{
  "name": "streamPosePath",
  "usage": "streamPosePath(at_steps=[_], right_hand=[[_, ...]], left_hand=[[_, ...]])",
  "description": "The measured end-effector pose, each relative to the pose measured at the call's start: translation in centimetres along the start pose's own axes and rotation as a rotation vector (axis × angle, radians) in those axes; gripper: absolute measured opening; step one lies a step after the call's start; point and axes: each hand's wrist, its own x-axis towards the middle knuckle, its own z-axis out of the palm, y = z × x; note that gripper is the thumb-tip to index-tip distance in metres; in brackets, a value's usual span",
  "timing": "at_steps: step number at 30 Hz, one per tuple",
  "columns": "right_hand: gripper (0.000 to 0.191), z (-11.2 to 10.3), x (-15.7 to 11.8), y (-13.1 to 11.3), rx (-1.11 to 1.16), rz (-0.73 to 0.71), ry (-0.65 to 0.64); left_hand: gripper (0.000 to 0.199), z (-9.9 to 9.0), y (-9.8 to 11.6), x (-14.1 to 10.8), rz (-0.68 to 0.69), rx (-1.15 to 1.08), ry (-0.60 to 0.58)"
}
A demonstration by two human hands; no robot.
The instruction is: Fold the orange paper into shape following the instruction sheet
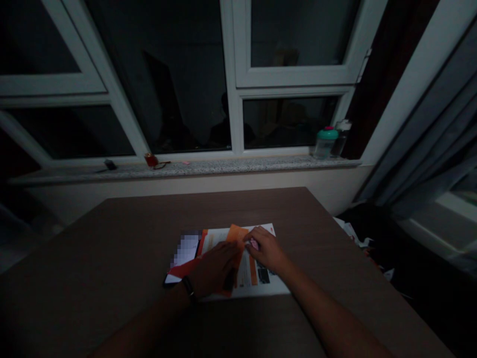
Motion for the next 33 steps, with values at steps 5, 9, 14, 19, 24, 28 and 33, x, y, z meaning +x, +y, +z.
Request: streamPosePath(at_steps=[5,9,14,19,24,28,33], right_hand=[[0.023,0.6,-0.2,0.1,0.022,0.038,-0.091],[0.03,0.8,-0.2,0.6,0.009,0.089,-0.088],[0.031,0.6,-0.3,0.6,0.036,0.107,-0.09],[0.023,0.5,-0.3,0.1,0.094,0.168,-0.07],[0.022,0.8,0.0,-0.1,0.114,0.276,0.046],[0.029,1.0,0.1,0.4,0.051,0.447,0.156],[0.017,0.7,0.1,1.6,0.032,0.505,0.186]], left_hand=[[0.044,0.1,0.2,0.2,-0.007,-0.087,0.029],[0.046,0.5,0.0,0.0,-0.124,-0.041,0.148],[0.054,1.0,-0.5,-0.3,-0.244,0.048,0.162],[0.057,0.5,0.3,-0.2,-0.15,-0.07,0.184],[0.065,-0.6,1.6,-0.3,-0.02,-0.127,0.039],[0.072,-0.8,1.9,-0.6,-0.016,-0.112,-0.028],[0.061,-1.1,2.0,-0.5,-0.08,-0.151,0.036]])
